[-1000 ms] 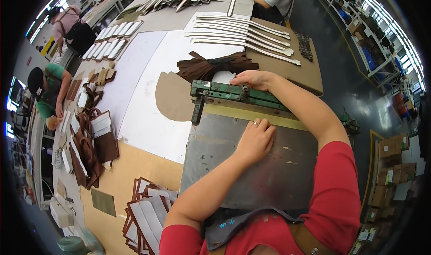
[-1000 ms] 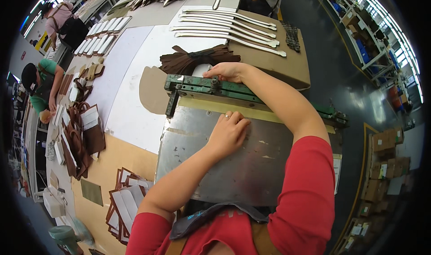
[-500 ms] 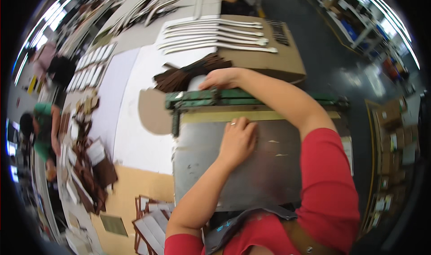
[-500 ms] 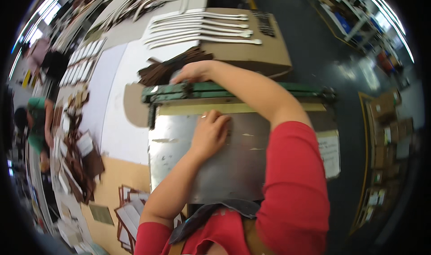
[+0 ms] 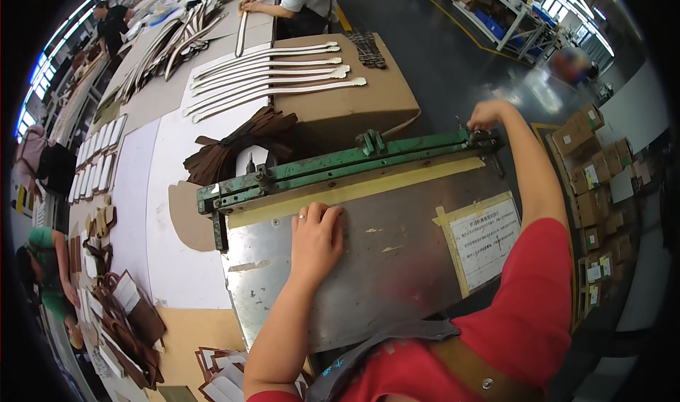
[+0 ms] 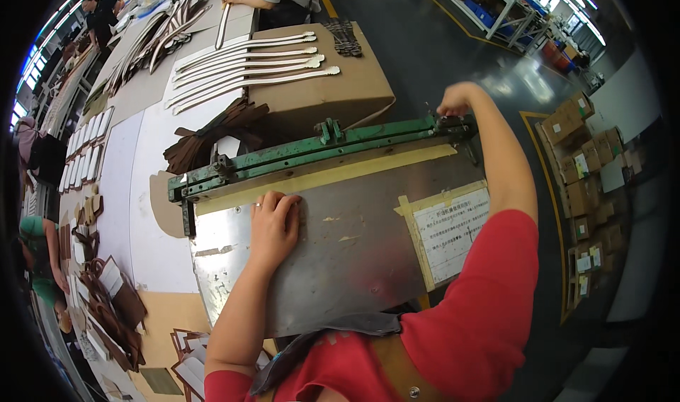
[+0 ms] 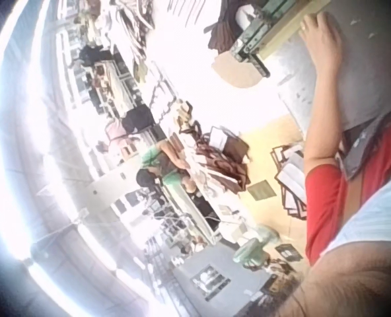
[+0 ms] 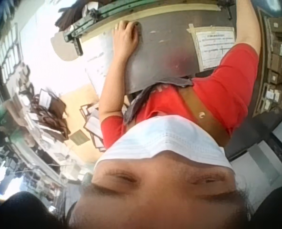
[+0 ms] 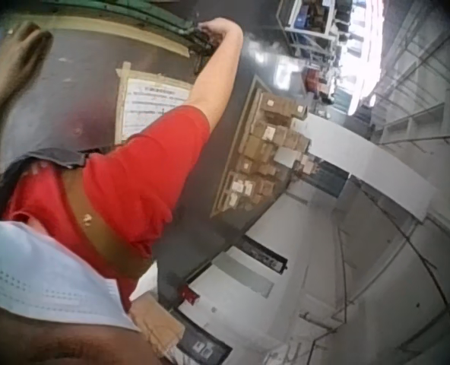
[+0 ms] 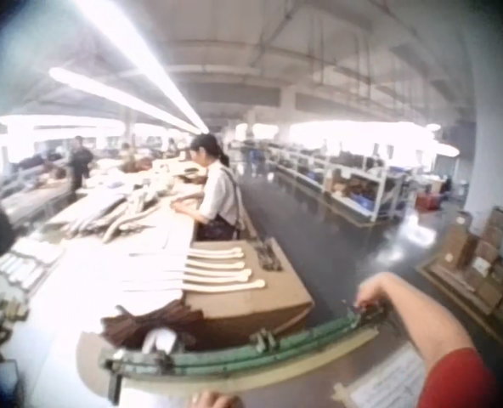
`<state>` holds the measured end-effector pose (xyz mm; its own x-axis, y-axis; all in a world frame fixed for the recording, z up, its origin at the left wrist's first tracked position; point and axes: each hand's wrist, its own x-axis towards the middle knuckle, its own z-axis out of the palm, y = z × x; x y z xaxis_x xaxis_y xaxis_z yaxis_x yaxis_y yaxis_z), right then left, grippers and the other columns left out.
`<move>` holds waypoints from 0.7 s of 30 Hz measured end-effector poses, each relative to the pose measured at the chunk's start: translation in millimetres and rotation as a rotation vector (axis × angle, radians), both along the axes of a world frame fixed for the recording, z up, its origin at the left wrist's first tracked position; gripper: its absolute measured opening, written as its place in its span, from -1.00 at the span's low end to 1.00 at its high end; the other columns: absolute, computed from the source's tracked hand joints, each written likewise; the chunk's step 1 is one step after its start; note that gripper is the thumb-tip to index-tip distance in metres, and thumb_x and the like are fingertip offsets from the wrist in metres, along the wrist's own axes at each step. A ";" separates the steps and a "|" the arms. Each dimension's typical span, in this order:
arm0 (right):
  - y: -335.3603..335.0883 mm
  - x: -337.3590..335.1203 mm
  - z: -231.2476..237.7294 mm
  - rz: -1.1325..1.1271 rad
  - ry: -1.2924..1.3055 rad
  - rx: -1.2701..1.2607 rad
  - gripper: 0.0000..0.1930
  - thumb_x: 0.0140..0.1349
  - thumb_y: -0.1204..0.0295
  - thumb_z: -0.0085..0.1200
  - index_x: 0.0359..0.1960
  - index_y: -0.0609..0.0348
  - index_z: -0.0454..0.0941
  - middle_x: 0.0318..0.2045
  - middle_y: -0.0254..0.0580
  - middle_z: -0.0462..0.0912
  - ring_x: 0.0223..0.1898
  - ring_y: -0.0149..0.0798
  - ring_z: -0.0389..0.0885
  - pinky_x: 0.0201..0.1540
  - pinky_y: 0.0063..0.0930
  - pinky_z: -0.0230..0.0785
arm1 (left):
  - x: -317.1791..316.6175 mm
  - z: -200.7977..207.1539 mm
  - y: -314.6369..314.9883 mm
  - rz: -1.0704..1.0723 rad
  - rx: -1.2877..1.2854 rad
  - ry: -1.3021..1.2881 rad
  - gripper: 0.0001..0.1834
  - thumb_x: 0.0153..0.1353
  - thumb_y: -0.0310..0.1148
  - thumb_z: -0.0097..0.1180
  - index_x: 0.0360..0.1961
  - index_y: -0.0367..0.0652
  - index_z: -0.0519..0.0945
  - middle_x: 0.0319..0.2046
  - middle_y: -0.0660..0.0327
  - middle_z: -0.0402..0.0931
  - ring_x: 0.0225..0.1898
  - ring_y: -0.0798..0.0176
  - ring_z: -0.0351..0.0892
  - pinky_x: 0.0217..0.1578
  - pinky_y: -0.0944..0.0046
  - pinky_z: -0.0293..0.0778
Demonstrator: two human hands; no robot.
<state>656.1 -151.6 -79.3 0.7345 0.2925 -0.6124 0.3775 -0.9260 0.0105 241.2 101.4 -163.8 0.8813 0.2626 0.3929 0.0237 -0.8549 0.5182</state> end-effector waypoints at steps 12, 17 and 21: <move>15.1 -8.5 -14.3 -0.293 0.303 0.331 -0.74 0.12 0.33 0.21 -0.68 0.12 0.52 -0.74 -0.45 0.37 -0.67 -0.52 0.25 -0.59 -0.53 0.04 | -0.1 0.3 2.3 0.024 0.054 0.015 -0.78 0.07 -0.48 0.07 -0.21 -0.09 0.53 -0.33 0.18 0.40 -0.25 0.09 0.40 -0.22 0.13 0.26; 28.3 -23.9 -8.0 -0.285 0.173 0.233 -0.68 0.11 0.36 0.21 -0.74 0.20 0.50 -0.79 -0.35 0.33 -0.73 -0.44 0.17 -0.64 -0.41 -0.01 | 0.0 -0.2 2.4 0.023 0.030 0.026 -0.78 0.08 -0.47 0.07 -0.20 -0.08 0.54 -0.34 0.18 0.40 -0.25 0.10 0.41 -0.22 0.13 0.26; 42.1 -30.8 -5.9 -0.136 0.038 0.066 -0.67 0.10 0.36 0.22 -0.74 0.27 0.49 -0.78 -0.28 0.36 -0.72 -0.39 0.25 -0.64 -0.39 0.05 | 1.1 1.8 1.1 0.017 0.023 0.039 -0.78 0.07 -0.47 0.07 -0.20 -0.08 0.54 -0.33 0.18 0.40 -0.25 0.10 0.41 -0.21 0.13 0.26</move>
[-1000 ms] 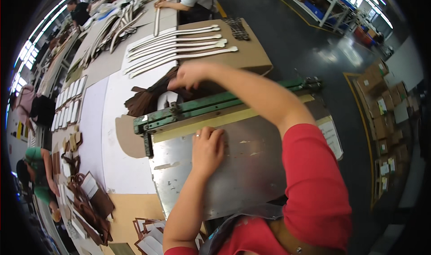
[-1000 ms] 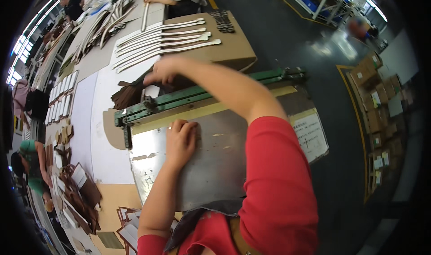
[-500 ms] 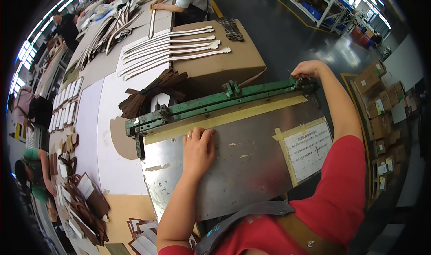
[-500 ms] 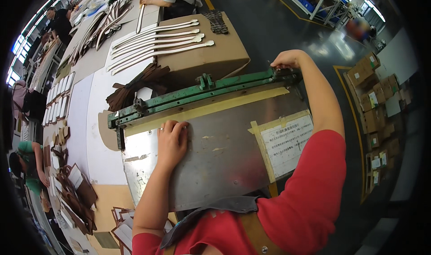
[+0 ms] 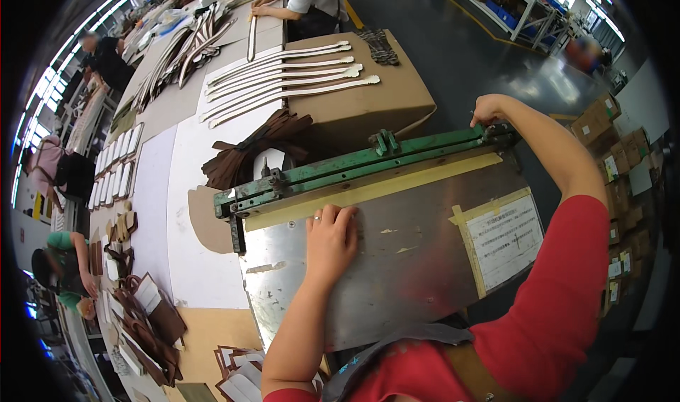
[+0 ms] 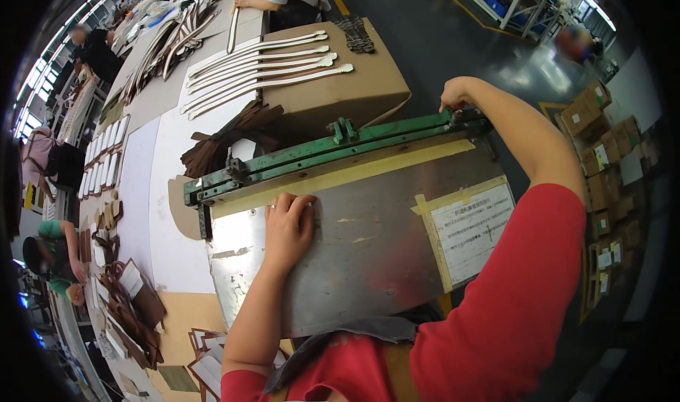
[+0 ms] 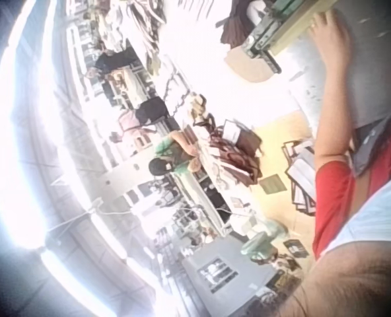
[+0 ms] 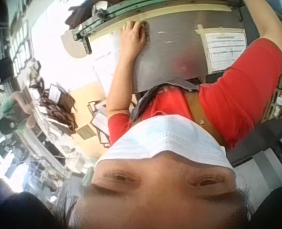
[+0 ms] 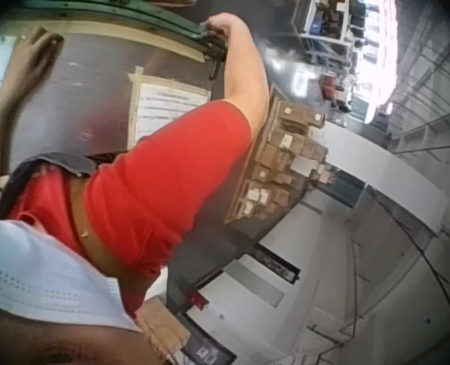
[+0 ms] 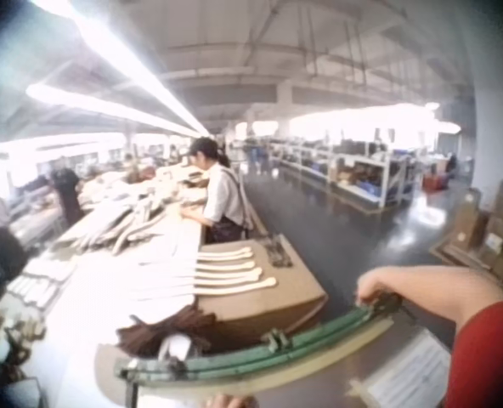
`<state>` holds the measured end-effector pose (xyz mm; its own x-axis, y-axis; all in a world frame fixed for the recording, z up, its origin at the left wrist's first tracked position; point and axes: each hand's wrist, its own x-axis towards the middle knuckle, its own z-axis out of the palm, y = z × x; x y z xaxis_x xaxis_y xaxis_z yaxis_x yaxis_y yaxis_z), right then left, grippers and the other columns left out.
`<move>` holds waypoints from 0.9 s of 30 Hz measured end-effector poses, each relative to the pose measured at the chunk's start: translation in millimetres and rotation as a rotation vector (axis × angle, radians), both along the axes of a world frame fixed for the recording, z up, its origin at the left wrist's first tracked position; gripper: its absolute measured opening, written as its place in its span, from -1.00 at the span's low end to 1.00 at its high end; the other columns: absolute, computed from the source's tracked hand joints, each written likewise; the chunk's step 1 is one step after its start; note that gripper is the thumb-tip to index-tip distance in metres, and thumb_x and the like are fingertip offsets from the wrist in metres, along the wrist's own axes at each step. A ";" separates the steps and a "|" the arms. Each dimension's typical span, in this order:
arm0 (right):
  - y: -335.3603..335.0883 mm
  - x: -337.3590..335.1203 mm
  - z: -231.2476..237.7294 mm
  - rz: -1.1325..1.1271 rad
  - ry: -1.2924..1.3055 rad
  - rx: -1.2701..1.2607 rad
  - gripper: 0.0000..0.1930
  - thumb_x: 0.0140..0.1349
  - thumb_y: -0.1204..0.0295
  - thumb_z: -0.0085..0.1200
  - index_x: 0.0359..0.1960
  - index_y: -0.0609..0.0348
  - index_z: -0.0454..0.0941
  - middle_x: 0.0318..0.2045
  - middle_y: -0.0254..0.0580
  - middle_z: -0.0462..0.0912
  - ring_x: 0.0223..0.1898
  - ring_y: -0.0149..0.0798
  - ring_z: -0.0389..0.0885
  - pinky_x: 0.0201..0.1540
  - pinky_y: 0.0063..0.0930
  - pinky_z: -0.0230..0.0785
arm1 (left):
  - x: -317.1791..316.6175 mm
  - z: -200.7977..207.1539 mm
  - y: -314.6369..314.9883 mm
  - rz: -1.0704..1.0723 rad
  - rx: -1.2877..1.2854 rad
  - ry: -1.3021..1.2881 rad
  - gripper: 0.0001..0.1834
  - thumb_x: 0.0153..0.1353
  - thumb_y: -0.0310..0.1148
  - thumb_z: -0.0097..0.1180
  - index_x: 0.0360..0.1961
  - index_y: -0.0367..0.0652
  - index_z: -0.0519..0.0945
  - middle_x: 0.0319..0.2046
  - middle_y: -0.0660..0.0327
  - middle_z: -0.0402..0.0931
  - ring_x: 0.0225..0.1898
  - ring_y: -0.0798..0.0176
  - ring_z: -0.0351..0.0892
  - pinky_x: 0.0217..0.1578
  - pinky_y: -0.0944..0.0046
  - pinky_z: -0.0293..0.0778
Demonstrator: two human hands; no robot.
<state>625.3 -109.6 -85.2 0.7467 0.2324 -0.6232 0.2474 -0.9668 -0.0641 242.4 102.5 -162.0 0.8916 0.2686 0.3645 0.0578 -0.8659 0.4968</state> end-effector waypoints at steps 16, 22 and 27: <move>-21.9 29.7 6.8 -0.023 0.444 0.047 -0.76 0.27 0.27 0.01 -0.55 0.00 0.42 -0.64 -0.53 0.32 -0.57 -0.52 0.23 -0.46 -0.53 0.13 | -1.4 2.7 3.8 -0.015 -0.090 0.051 -0.74 0.05 -0.48 0.09 -0.17 -0.08 0.52 -0.36 0.18 0.40 -0.25 0.10 0.40 -0.22 0.13 0.23; -18.6 25.5 -0.9 -0.065 0.393 0.075 -0.71 0.23 0.30 0.07 -0.63 0.01 0.37 -0.71 -0.53 0.24 -0.63 -0.53 0.17 -0.54 -0.53 0.03 | -0.5 4.2 3.7 -0.004 -0.060 0.090 -0.73 0.04 -0.48 0.09 -0.17 -0.08 0.51 -0.37 0.18 0.38 -0.27 0.11 0.40 -0.23 0.14 0.23; -12.2 6.1 1.5 -0.087 0.157 0.054 -0.71 0.19 0.32 0.13 -0.65 0.11 0.41 -0.74 -0.45 0.27 -0.68 -0.48 0.13 -0.60 -0.46 0.00 | 1.4 5.8 1.2 0.018 -0.041 0.100 -0.72 0.05 -0.51 0.09 -0.17 -0.07 0.50 -0.38 0.18 0.37 -0.27 0.09 0.38 -0.24 0.14 0.22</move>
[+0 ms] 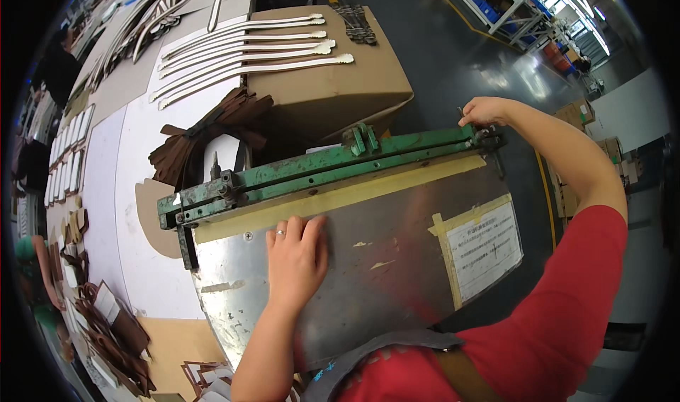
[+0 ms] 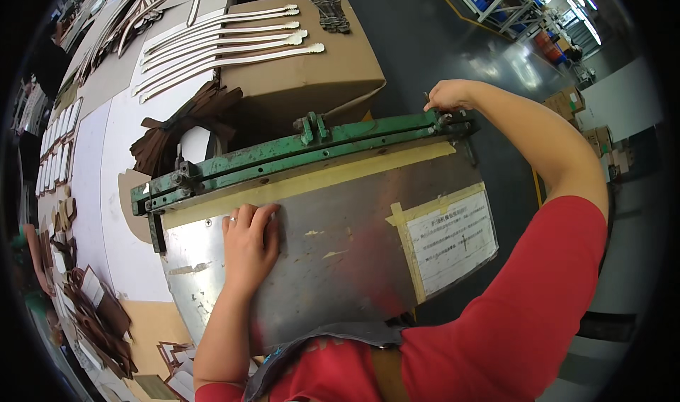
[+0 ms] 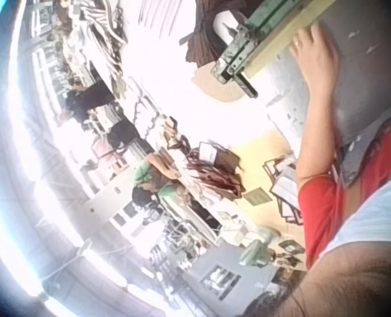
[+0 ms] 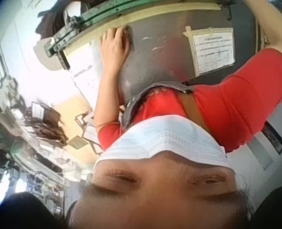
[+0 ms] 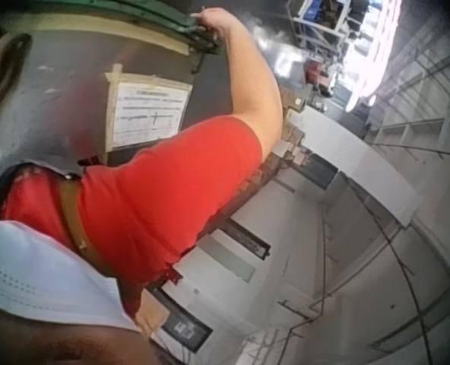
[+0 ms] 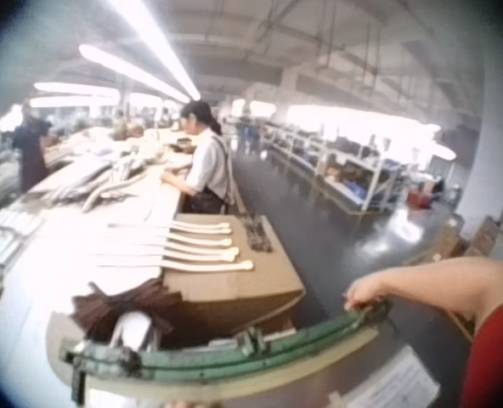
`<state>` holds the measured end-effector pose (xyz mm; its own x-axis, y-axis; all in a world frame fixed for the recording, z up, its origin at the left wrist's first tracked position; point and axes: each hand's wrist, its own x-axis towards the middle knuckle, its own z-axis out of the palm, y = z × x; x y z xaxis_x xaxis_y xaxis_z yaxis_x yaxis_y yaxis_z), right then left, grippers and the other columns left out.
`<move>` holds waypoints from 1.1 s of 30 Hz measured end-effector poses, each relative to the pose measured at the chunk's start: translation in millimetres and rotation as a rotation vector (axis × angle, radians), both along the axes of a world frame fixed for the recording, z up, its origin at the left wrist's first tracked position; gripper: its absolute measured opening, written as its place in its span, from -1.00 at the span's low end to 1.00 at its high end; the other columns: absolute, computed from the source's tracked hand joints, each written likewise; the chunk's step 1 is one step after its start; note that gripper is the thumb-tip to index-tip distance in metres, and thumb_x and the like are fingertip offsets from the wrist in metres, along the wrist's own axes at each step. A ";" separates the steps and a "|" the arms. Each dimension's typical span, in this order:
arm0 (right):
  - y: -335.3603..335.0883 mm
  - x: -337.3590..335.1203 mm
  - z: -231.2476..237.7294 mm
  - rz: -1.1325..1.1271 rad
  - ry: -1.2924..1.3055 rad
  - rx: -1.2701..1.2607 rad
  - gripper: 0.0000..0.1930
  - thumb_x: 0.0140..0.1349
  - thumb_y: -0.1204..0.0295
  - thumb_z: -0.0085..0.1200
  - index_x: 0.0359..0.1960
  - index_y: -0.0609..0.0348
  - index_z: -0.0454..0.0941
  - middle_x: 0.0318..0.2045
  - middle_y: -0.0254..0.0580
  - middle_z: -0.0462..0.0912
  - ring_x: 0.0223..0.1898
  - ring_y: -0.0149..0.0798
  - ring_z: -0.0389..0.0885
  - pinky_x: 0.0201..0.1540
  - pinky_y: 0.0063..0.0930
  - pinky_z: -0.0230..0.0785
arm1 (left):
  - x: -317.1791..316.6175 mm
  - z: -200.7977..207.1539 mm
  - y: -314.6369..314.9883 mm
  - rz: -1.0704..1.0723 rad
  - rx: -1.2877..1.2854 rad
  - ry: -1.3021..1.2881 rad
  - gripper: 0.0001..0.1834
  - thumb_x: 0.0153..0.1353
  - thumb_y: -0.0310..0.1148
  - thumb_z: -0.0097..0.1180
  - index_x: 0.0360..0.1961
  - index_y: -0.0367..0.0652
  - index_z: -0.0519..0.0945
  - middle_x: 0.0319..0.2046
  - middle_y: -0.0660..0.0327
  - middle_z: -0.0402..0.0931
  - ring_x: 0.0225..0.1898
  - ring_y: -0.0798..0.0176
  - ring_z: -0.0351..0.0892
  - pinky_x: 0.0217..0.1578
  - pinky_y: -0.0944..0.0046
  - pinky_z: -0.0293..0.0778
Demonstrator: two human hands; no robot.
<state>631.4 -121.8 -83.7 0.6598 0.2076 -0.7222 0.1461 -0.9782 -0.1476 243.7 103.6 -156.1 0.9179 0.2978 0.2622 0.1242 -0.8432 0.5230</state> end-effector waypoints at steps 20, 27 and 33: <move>35.4 4.3 -15.6 0.335 -0.522 -0.439 -0.71 0.15 0.26 0.01 -0.35 0.26 0.60 -0.33 0.06 0.64 -0.23 0.06 0.61 -0.19 -0.11 0.44 | -3.0 -9.3 -2.4 -0.038 0.055 -0.137 -0.78 0.10 -0.44 0.06 -0.19 -0.10 0.51 -0.37 0.16 0.39 -0.26 0.08 0.40 -0.21 0.12 0.25; 19.4 -77.8 19.3 0.429 -0.971 0.237 -0.75 0.16 0.23 -0.07 -0.31 0.04 0.61 -0.32 -0.13 0.64 -0.23 0.02 0.59 -0.18 -0.13 0.44 | -1.9 -19.6 -1.1 -0.003 0.144 -0.217 -0.80 0.11 -0.42 0.05 -0.19 -0.11 0.51 -0.37 0.12 0.42 -0.27 0.04 0.42 -0.22 0.11 0.26; -38.5 -178.3 -16.2 0.510 -0.805 0.411 -0.78 0.17 0.27 -0.08 -0.38 0.07 0.58 -0.40 -0.11 0.61 -0.29 0.01 0.56 -0.23 -0.17 0.42 | 0.3 -22.1 -5.3 0.028 0.256 -0.284 -0.82 0.10 -0.43 0.05 -0.24 -0.13 0.54 -0.32 0.12 0.44 -0.25 0.02 0.42 -0.20 0.09 0.29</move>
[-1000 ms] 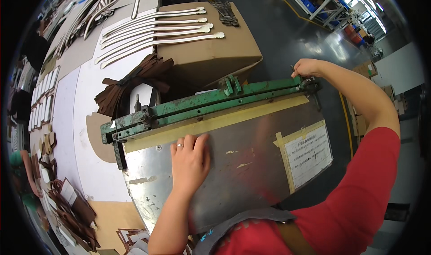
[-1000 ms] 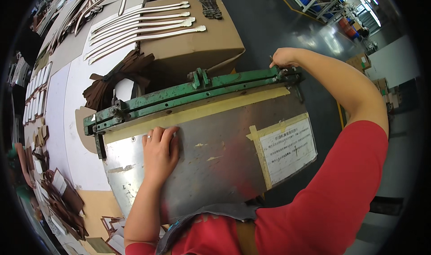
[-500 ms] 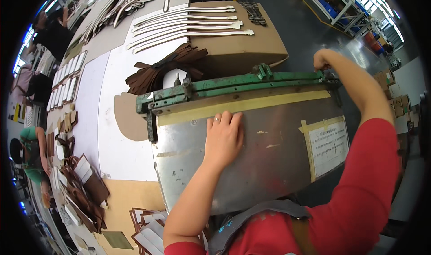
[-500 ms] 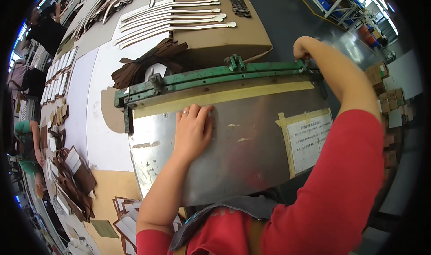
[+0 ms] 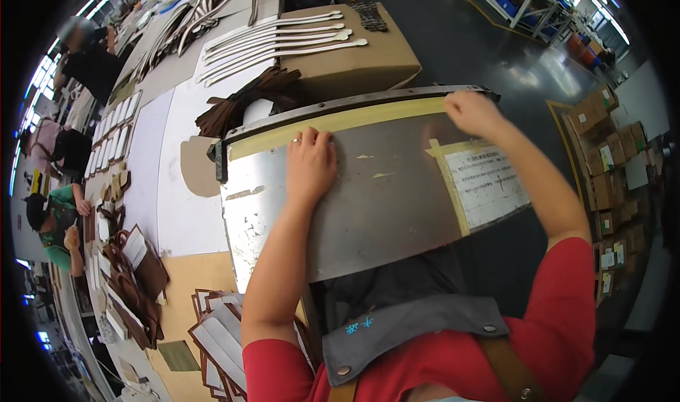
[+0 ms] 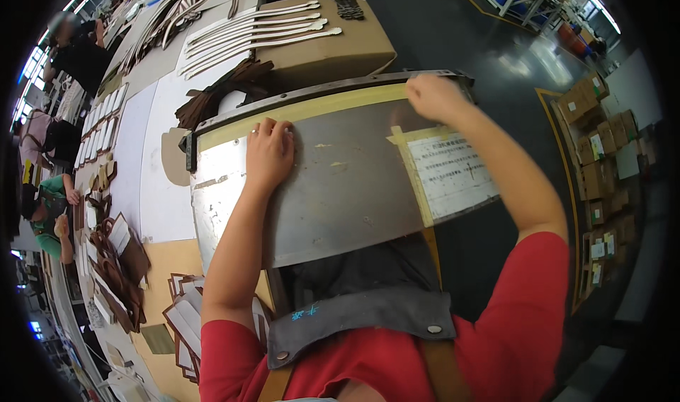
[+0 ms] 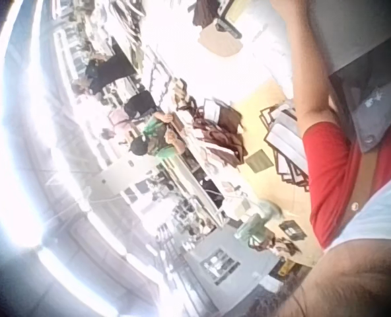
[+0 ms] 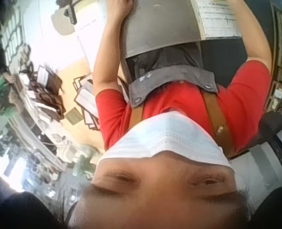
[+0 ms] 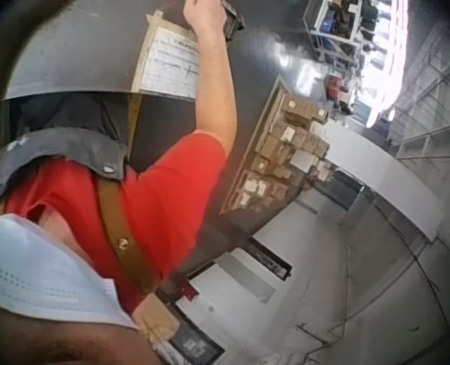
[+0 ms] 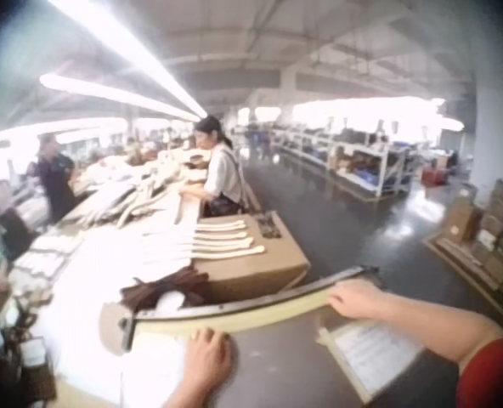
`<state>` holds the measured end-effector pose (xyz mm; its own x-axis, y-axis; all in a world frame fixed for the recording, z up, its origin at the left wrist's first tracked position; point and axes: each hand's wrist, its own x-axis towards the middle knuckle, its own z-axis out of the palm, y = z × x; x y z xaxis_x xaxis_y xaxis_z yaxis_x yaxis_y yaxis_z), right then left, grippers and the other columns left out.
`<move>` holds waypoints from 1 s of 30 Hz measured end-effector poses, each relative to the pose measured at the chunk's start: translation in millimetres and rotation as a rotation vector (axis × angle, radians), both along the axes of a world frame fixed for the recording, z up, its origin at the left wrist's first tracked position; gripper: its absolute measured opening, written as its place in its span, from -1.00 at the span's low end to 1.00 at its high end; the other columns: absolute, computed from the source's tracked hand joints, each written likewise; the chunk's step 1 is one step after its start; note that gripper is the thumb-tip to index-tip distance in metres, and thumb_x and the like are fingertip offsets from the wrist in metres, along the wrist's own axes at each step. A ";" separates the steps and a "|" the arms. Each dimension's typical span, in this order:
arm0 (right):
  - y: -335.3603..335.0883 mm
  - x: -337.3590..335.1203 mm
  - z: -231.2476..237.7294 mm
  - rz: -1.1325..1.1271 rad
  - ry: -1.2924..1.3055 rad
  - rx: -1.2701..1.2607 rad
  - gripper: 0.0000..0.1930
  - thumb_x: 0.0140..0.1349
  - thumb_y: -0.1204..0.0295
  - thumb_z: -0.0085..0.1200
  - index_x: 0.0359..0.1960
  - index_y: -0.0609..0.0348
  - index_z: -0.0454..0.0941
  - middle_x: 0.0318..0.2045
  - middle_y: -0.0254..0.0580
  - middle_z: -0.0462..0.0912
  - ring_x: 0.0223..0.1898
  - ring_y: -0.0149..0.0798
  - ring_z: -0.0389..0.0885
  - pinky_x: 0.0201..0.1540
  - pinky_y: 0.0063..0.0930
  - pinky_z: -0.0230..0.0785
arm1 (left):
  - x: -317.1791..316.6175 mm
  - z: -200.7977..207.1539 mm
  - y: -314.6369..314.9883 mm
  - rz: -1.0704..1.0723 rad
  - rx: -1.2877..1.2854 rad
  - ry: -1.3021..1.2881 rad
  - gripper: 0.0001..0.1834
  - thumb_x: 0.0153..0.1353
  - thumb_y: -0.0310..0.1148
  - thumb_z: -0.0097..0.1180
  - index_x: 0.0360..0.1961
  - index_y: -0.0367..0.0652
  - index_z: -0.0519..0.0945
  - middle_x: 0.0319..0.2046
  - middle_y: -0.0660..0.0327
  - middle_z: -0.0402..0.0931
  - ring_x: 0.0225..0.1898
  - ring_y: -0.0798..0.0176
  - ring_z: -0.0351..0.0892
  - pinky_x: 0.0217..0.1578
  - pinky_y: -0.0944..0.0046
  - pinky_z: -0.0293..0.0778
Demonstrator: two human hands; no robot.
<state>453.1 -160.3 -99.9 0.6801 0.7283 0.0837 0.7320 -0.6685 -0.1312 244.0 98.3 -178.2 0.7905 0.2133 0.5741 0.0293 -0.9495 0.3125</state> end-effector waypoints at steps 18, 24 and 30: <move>-48.1 -51.1 -76.5 0.150 -0.141 0.455 -0.74 0.21 0.46 -0.04 -0.07 0.18 0.53 0.00 -0.15 0.54 0.04 -0.07 0.44 0.09 -0.20 0.27 | -74.3 34.3 -22.5 -0.121 0.178 0.526 -0.66 0.19 -0.29 -0.01 -0.03 -0.15 0.46 0.03 0.03 0.40 -0.06 -0.06 0.46 -0.07 0.06 0.42; -47.0 -49.8 -76.9 0.186 -0.141 0.458 -0.74 0.22 0.46 -0.04 -0.06 0.17 0.53 0.00 -0.15 0.53 0.04 -0.06 0.43 0.11 -0.23 0.24 | -211.1 95.4 -12.5 -0.052 -0.285 0.744 -0.65 0.26 -0.28 0.00 0.03 -0.18 0.47 -0.12 0.00 0.52 -0.10 -0.07 0.50 -0.03 0.10 0.39; -45.5 -42.6 -83.6 0.250 -0.137 0.441 -0.71 0.23 0.49 -0.07 -0.03 0.22 0.50 0.00 -0.04 0.50 0.07 -0.03 0.40 0.14 -0.24 0.20 | -395.8 125.6 -3.0 0.800 -0.242 0.489 -0.62 0.24 -0.26 0.00 0.03 -0.23 0.46 -0.04 0.00 0.48 -0.03 -0.01 0.49 -0.03 0.16 0.40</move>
